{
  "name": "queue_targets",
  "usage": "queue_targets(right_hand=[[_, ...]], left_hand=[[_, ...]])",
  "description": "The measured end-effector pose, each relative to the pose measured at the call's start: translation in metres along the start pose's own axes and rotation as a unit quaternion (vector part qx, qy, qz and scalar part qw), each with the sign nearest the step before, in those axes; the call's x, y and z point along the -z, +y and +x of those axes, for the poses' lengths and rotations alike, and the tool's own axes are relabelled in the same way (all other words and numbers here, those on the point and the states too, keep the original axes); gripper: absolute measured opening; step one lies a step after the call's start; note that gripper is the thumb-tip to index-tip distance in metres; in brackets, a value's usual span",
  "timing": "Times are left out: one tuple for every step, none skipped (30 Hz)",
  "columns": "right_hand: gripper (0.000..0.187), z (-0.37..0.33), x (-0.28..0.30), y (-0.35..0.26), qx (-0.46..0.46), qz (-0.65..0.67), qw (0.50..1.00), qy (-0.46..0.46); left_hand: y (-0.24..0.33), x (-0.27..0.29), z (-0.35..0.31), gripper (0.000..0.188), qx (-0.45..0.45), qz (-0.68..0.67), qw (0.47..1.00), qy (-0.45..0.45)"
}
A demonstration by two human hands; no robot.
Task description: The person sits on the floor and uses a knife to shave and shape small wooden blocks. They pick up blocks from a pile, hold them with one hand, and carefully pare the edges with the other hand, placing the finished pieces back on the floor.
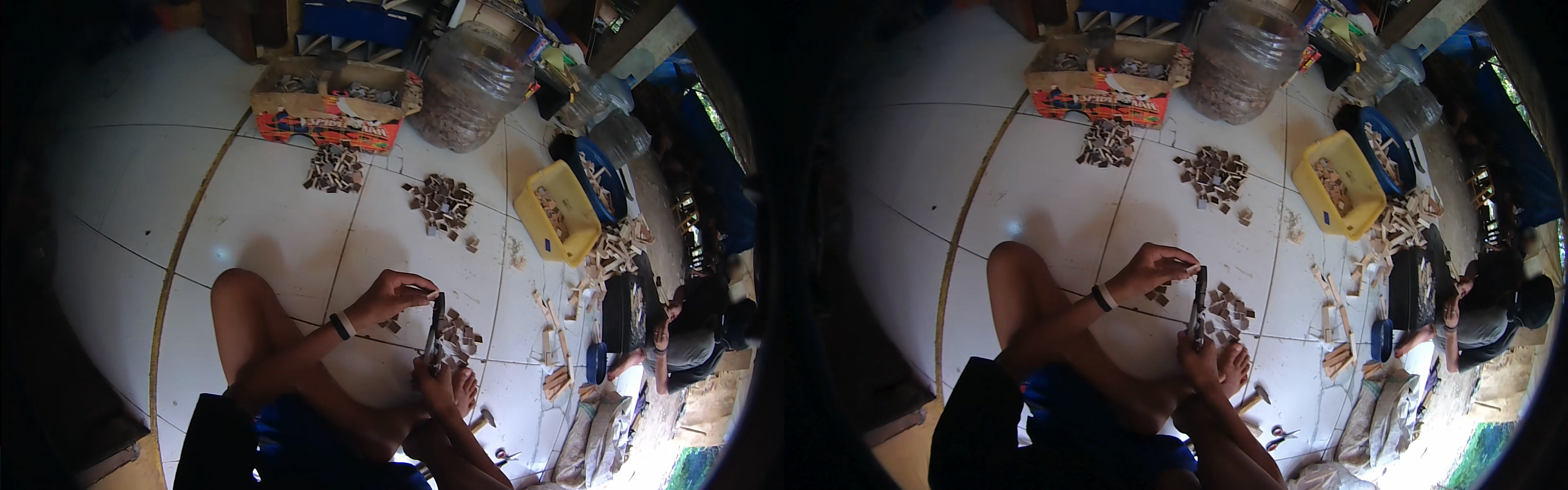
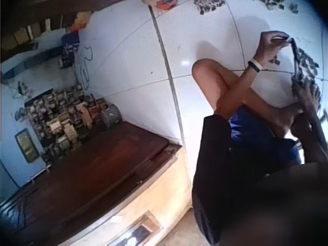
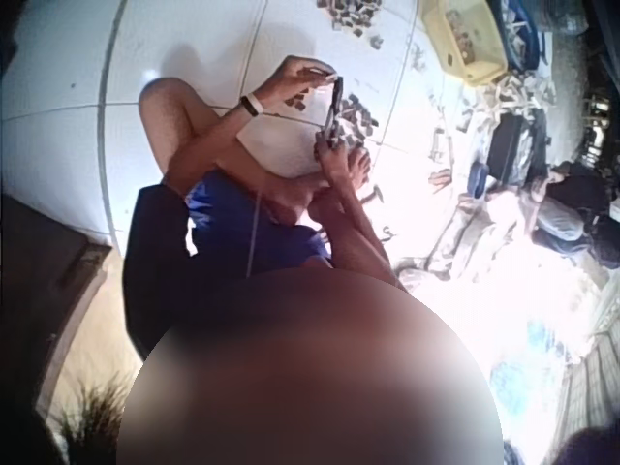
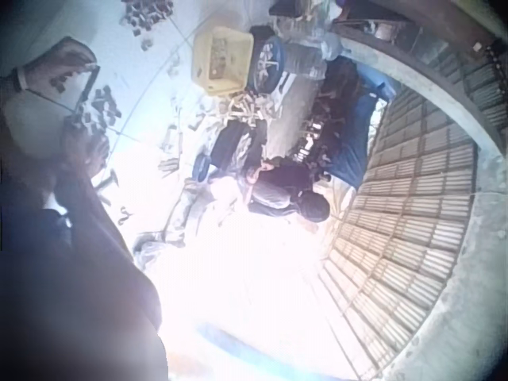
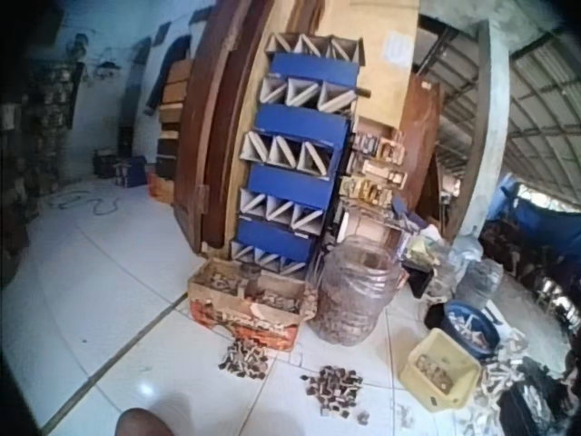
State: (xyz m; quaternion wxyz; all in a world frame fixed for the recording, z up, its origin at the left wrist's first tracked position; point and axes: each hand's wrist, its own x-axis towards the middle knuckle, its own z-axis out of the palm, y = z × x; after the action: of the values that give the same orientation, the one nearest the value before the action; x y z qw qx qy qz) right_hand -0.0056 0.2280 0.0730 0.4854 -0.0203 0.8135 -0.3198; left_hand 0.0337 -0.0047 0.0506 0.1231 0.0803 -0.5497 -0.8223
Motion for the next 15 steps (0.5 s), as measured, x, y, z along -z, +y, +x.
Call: queue_targets(right_hand=[[0.043,0.005,-0.001,0.002,0.002,-0.009,1.0,0.01],[0.038,0.01,-0.003,0.004,0.102,-0.067,0.99,0.064],[0.034,0.009,-0.001,0.006,0.168,-0.137,0.966,0.138],[0.031,0.008,0.001,0.007,0.231,-0.204,0.928,0.212],[0.028,0.006,0.002,0.006,0.225,-0.226,0.92,0.228],[0.028,0.004,0.002,0.004,0.233,-0.214,0.922,0.221],[0.028,0.001,0.002,0.002,0.24,-0.2,0.925,0.215],[0.028,-0.001,0.003,0.0,0.218,-0.205,0.932,0.204],[0.03,-0.001,0.004,-0.002,0.196,-0.21,0.938,0.192],[0.032,-0.001,0.006,-0.002,0.174,-0.216,0.943,0.181],[0.035,0.001,0.007,-0.002,0.149,-0.214,0.951,0.168],[0.039,0.004,0.008,-0.001,0.118,-0.191,0.962,0.153],[0.042,0.006,0.01,0.002,0.112,-0.239,0.95,0.165],[0.045,0.006,0.012,0.007,0.097,-0.264,0.944,0.175],[0.047,0.007,0.014,0.011,0.081,-0.27,0.942,0.182]], left_hand=[[0.001,0.004,0.001,0.03,0.063,0.052,0.997,0.013],[0.0,0.007,0.002,0.03,0.045,0.04,0.998,0.013],[-0.002,0.009,0.001,0.03,0.026,0.026,0.999,0.015],[-0.005,0.01,-0.001,0.03,0.013,0.019,1.0,0.02],[-0.008,0.011,0.0,0.03,-0.004,0.015,1.0,0.013],[-0.01,0.011,0.0,0.03,0.01,0.035,0.999,0.018],[-0.012,0.012,0.001,0.029,0.024,0.06,0.998,0.019],[-0.014,0.012,0.002,0.029,0.039,0.084,0.996,0.019],[-0.015,0.01,0.002,0.028,0.042,0.092,0.995,0.025],[-0.016,0.008,0.001,0.028,0.027,0.078,0.996,0.027],[-0.016,0.006,0.001,0.028,0.013,0.069,0.997,0.029],[-0.016,0.004,0.001,0.028,0.001,0.061,0.998,0.03],[-0.014,0.002,0.001,0.027,0.012,0.072,0.997,0.037],[-0.012,0.0,-0.001,0.027,-0.009,0.069,0.997,0.035],[-0.009,-0.002,-0.003,0.026,-0.02,0.067,0.997,0.036]])
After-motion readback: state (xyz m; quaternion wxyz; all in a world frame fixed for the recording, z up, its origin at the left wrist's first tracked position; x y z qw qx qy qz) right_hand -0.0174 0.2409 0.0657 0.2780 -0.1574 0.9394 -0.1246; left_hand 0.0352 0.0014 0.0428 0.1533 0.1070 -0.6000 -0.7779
